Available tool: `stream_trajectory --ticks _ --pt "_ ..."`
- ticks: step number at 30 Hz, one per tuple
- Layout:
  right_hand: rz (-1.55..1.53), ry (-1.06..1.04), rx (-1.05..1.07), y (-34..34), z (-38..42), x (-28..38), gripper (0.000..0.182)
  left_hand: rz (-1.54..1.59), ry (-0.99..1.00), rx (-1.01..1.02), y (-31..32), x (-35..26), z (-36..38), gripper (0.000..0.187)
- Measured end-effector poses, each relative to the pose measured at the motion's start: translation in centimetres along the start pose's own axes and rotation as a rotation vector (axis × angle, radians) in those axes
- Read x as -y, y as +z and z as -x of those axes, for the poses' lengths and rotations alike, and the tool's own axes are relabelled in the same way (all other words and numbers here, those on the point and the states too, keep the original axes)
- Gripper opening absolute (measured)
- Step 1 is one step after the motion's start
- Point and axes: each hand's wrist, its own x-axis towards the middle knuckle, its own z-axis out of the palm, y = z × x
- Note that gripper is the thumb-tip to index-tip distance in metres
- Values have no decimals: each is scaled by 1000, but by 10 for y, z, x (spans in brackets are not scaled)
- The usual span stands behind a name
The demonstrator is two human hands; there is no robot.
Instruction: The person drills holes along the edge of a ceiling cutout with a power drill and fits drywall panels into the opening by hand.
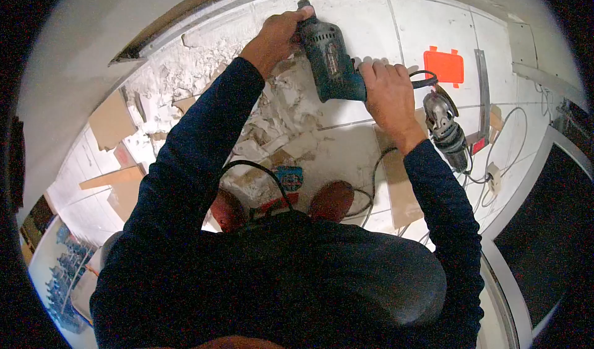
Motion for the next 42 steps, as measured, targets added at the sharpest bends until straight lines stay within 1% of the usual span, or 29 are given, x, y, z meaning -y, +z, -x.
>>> stream_trajectory --ticks 1,3,4,6,7,9,11,12,13,15,16,17,18,19,21,22,23,25,26,28,29,30,31,33,34,36,37,39,42 --pt "4 8 23 0 0 0 30 -467 538 87 -19 20 -31 50" --pt "13 -3 34 -6 -1 2 30 -928 1071 172 -22 26 -36 53" --pt "26 -12 36 -8 -2 1 30 -1041 878 110 -7 15 -17 50" --pt "15 -17 14 -8 -2 0 30 -1145 678 50 7 14 -15 48" --pt "2 -19 -12 -7 -2 -1 31 -761 531 -25 9 19 -27 48" --pt "-12 -16 -13 -7 -2 0 33 -382 379 -94 8 21 -38 48" --pt "-22 -17 -10 -12 -2 1 35 -137 106 -191 28 -4 8 51" --pt "-42 -24 19 -18 -2 4 38 -138 106 -191 18 4 6 51" --pt "-61 -32 44 -24 -1 8 42 -415 285 -126 0 19 -1 48" --pt "-94 -7 101 -34 13 15 44 -690 477 -58 -15 19 0 48" --pt "-133 16 169 -37 25 19 46 -883 473 80 -15 16 18 49" --pt "-128 8 166 -39 36 23 46 -805 303 128 -13 15 38 51" --pt "-150 69 204 -37 48 27 54 -734 134 159 -8 9 66 55" --pt "-184 121 249 -35 62 32 64 -728 134 136 -15 9 71 55" --pt "-130 235 395 -19 89 36 64 -1287 416 300 -54 2 89 41" --pt "-96 232 364 -15 100 37 61 -1641 711 182 -77 0 106 32" --pt "-63 230 333 -12 112 36 59 -1656 677 107 -107 -10 120 32" --pt "-100 176 209 -3 129 33 55 -2056 1089 196 -163 -35 136 12" --pt "-104 149 190 2 128 36 55 -2460 908 150 -177 -49 147 7" --pt "-62 162 197 6 135 41 52 -2402 746 -26 -218 -73 168 7" --pt "-48 155 193 3 140 42 52 -2485 639 -82 -235 -89 181 10" --pt "-33 141 188 2 140 42 51 -2423 619 -191 -245 -101 199 10" --pt "-27 122 179 5 138 43 50 -2423 702 -332 -263 -107 207 14" --pt "-51 71 133 17 142 37 50 -1954 535 -567 -284 -112 206 30" --pt "-70 91 154 17 141 39 53 -1948 532 -576 -289 -112 206 30" --pt "-83 101 174 18 141 40 56 -705 484 -620 -300 -110 203 47" --pt "-76 108 193 20 144 38 57 -697 485 -624 -306 -116 204 47" --pt "-62 112 202 29 145 35 58 -1265 752 -874 -319 -138 205 65" --pt "-107 95 201 34 150 32 59 -1510 751 -955 -329 -159 209 69"
